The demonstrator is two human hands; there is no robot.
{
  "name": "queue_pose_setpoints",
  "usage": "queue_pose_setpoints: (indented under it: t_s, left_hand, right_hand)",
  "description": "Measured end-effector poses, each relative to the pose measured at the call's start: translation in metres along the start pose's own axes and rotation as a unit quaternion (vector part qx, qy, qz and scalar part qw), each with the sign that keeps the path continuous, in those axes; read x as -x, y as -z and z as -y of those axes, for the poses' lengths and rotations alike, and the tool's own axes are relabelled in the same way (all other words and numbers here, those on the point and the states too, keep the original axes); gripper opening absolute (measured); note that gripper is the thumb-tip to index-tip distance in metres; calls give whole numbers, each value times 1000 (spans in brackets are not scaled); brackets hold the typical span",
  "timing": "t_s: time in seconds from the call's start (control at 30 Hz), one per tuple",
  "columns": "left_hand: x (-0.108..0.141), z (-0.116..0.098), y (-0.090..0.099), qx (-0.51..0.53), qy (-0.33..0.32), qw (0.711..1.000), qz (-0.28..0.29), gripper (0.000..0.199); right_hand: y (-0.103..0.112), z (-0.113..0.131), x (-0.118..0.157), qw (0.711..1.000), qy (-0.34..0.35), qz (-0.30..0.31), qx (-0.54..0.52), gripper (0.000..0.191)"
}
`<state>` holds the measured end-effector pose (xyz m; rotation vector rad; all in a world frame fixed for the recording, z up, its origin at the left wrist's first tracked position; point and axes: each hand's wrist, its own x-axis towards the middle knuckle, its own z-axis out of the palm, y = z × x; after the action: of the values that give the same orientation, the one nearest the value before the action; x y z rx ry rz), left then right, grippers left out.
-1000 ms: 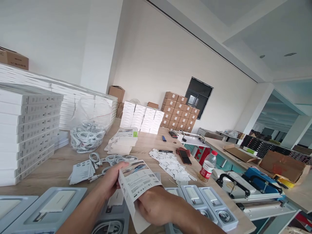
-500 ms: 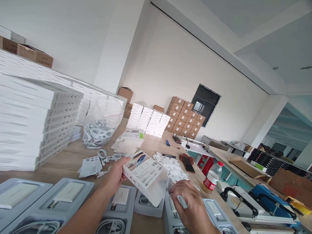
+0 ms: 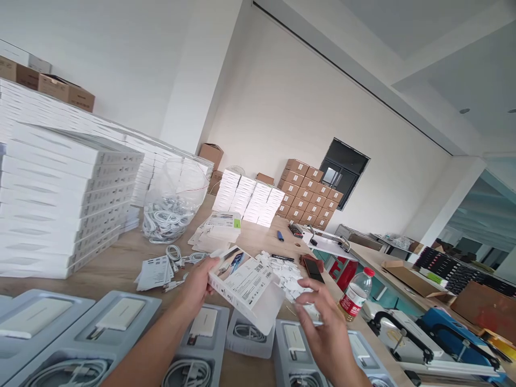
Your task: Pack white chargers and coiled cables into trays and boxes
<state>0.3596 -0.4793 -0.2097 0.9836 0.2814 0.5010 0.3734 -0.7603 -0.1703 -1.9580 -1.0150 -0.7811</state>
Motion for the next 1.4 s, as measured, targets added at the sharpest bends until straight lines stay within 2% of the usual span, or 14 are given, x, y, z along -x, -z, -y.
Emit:
queue_pose_setpoints:
  t_s: [0.07, 0.13, 0.2, 0.27, 0.4, 0.53, 0.63, 0.83, 0.9, 1.1, 1.23, 1.33, 1.4]
  left_hand:
    - [0, 0, -1, -4, -8, 1000, 1, 31]
    - [-1, 1, -2, -9, -18, 1000, 5, 29]
    - [-2, 2, -3, -14, -31, 999, 12, 28]
    - [-3, 4, -2, -20, -41, 999, 17, 27]
    - [-5, 6, 1, -39, -47, 998, 22, 32]
    - [-6, 7, 2, -59, -60, 996, 18, 34]
    - [-5, 7, 0, -58, -66, 996, 24, 37]
    - [-2, 5, -1, -46, -63, 996, 30, 43]
    - [-2, 5, -1, -48, -60, 997, 30, 42]
    - [-7, 6, -1, -52, -41, 998, 10, 30]
    - [-6, 2, -1, -52, -38, 997, -35, 16]
    - [-6, -2, 0, -48, -33, 996, -61, 12]
    - [-7, -3, 0, -40, -27, 996, -75, 14]
  right_hand:
    - [-3, -2, -6, 978, -145, -3, -148, 17]
    - [-10, -5, -14, 928, -254, -9, -272, 29]
    - [-18, -8, -20, 892, -311, -15, -327, 49]
    - [-27, -12, -24, 888, -330, -17, -320, 65]
    - [-36, -24, -25, 925, -320, 26, -203, 41]
    - [-35, -33, -25, 961, -267, 30, -64, 32]
    - [-35, -30, -27, 970, -239, 49, 11, 34]
    - [-40, -13, -30, 964, -146, 184, 125, 34]
    - [-40, -12, -31, 964, -136, 194, 119, 36]
    - [-41, -19, -33, 968, -154, 197, -5, 37]
    - [-39, -32, -35, 965, -208, 137, -76, 53]
    - [-35, -44, -34, 959, -236, 129, -90, 42]
    - [-35, -51, -30, 950, -244, 178, -74, 30]
